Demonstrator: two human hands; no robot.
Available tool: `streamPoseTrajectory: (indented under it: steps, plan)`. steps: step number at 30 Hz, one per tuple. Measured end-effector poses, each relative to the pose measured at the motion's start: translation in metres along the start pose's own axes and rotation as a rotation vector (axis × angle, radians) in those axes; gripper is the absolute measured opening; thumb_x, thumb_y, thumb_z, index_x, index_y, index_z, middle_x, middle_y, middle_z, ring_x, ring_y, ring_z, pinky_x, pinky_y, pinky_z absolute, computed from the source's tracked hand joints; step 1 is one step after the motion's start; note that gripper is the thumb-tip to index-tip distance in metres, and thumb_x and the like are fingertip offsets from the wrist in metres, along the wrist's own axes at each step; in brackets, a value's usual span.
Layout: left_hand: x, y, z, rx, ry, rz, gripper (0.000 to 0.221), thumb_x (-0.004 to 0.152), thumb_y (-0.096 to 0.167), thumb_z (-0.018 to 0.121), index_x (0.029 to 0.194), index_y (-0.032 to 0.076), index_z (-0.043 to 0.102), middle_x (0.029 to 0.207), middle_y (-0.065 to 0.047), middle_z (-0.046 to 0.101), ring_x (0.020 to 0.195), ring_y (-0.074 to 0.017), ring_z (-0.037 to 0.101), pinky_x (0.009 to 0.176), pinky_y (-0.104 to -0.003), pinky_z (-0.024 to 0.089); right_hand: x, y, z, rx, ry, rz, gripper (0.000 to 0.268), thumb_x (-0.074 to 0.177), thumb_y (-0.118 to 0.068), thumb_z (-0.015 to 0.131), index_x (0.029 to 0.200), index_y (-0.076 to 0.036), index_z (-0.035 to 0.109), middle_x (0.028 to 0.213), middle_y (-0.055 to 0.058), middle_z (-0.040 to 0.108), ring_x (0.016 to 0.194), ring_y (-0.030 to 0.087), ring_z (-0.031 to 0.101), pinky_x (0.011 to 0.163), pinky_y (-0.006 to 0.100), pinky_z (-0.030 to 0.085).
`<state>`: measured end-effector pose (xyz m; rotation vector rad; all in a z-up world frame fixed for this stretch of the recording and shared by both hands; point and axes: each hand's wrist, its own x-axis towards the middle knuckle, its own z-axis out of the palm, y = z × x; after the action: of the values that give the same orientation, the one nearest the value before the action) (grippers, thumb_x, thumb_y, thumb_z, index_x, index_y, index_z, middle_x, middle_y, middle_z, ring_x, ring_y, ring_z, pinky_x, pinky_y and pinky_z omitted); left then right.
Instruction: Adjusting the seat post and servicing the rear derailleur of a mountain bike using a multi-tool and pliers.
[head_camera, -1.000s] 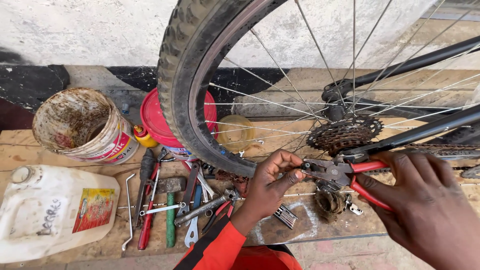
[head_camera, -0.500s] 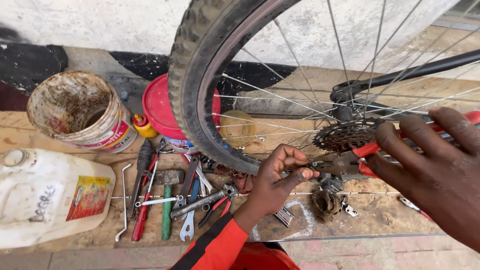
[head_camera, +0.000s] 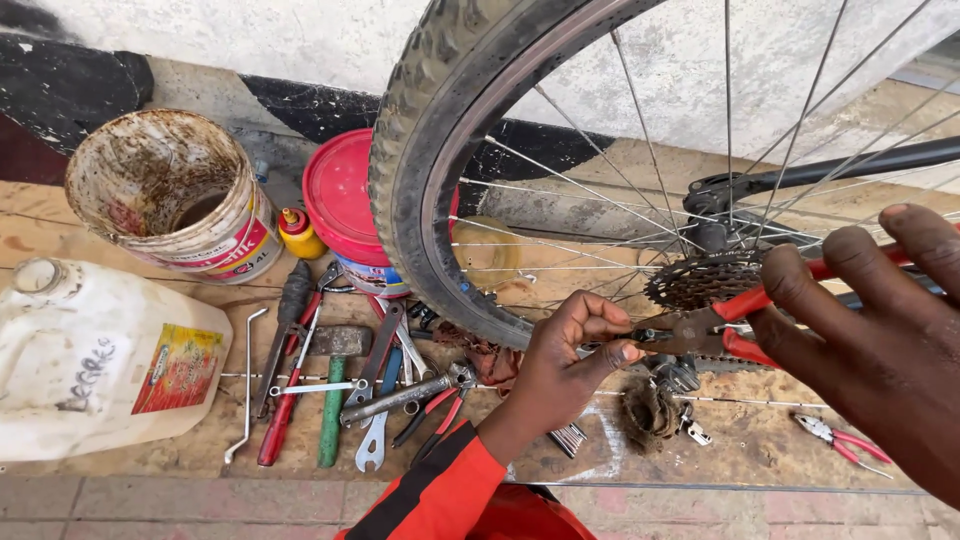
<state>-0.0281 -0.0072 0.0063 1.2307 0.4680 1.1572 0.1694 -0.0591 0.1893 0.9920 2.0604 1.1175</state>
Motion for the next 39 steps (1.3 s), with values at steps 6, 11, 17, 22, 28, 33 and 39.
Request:
streamPoseTrajectory:
  steps: [6, 11, 17, 22, 28, 33, 39]
  plan:
    - [0.0, 0.003, 0.0, -0.013, 0.005, 0.012, 0.028, 0.085, 0.011, 0.07, 0.107, 0.003, 0.054, 0.096, -0.008, 0.066, 0.087, -0.0138, 0.063, 0.081, -0.028, 0.051, 0.004, 0.001, -0.004, -0.092, 0.017, 0.006, 0.043, 0.069, -0.031, 0.064, 0.112, -0.029, 0.061, 0.129, 0.011, 0.053, 0.109, 0.032, 0.059, 0.111, 0.059, 0.04]
    - [-0.001, 0.005, -0.001, -0.001, 0.01, 0.0, 0.028, 0.085, 0.011, 0.07, 0.107, 0.004, 0.054, 0.099, -0.009, 0.065, 0.088, -0.0144, 0.063, 0.081, -0.029, 0.052, 0.006, 0.001, -0.006, -0.117, 0.005, -0.023, 0.043, 0.072, -0.033, 0.065, 0.114, -0.031, 0.061, 0.129, 0.012, 0.055, 0.111, 0.035, 0.059, 0.11, 0.061, 0.04]
    - [-0.001, 0.004, -0.001, 0.007, 0.021, 0.006, 0.028, 0.084, 0.011, 0.071, 0.106, 0.004, 0.055, 0.1, -0.01, 0.067, 0.088, -0.0148, 0.065, 0.079, -0.028, 0.053, 0.007, -0.001, -0.011, -0.158, -0.023, -0.029, 0.042, 0.073, -0.033, 0.063, 0.115, -0.03, 0.061, 0.131, 0.011, 0.055, 0.124, 0.039, 0.056, 0.114, 0.063, 0.037]
    - [-0.002, 0.007, -0.002, 0.028, 0.02, 0.018, 0.026, 0.084, 0.008, 0.071, 0.104, 0.004, 0.055, 0.097, -0.009, 0.068, 0.086, -0.0145, 0.066, 0.078, -0.028, 0.053, 0.011, 0.0, -0.014, -0.16, -0.015, -0.026, 0.042, 0.072, -0.034, 0.063, 0.114, -0.03, 0.06, 0.132, 0.01, 0.054, 0.124, 0.038, 0.056, 0.113, 0.062, 0.038]
    - [-0.003, 0.006, -0.003, 0.043, 0.023, 0.029, 0.026, 0.083, 0.007, 0.071, 0.104, 0.004, 0.055, 0.098, -0.009, 0.068, 0.087, -0.015, 0.066, 0.08, -0.028, 0.053, 0.014, 0.002, -0.011, -0.113, 0.044, -0.024, 0.04, 0.073, -0.034, 0.061, 0.113, -0.031, 0.061, 0.126, 0.01, 0.057, 0.113, 0.034, 0.06, 0.11, 0.059, 0.042]
    - [-0.003, 0.004, -0.002, 0.031, 0.022, 0.053, 0.027, 0.084, 0.007, 0.072, 0.104, 0.004, 0.055, 0.098, -0.009, 0.068, 0.087, -0.0148, 0.066, 0.079, -0.028, 0.053, 0.013, 0.01, 0.0, 0.094, 0.236, -0.025, 0.033, 0.07, -0.045, 0.064, 0.09, -0.019, 0.066, 0.11, 0.014, 0.06, 0.085, 0.024, 0.059, 0.093, 0.051, 0.048]
    - [-0.003, 0.002, -0.002, 0.026, 0.028, 0.072, 0.027, 0.083, 0.01, 0.072, 0.103, 0.003, 0.055, 0.097, -0.01, 0.067, 0.087, -0.0162, 0.066, 0.082, -0.029, 0.053, 0.014, 0.014, -0.006, -0.012, 0.235, -0.153, 0.014, 0.073, -0.017, 0.068, 0.084, -0.01, 0.064, 0.098, 0.023, 0.067, 0.073, 0.028, 0.064, 0.075, 0.044, 0.048]
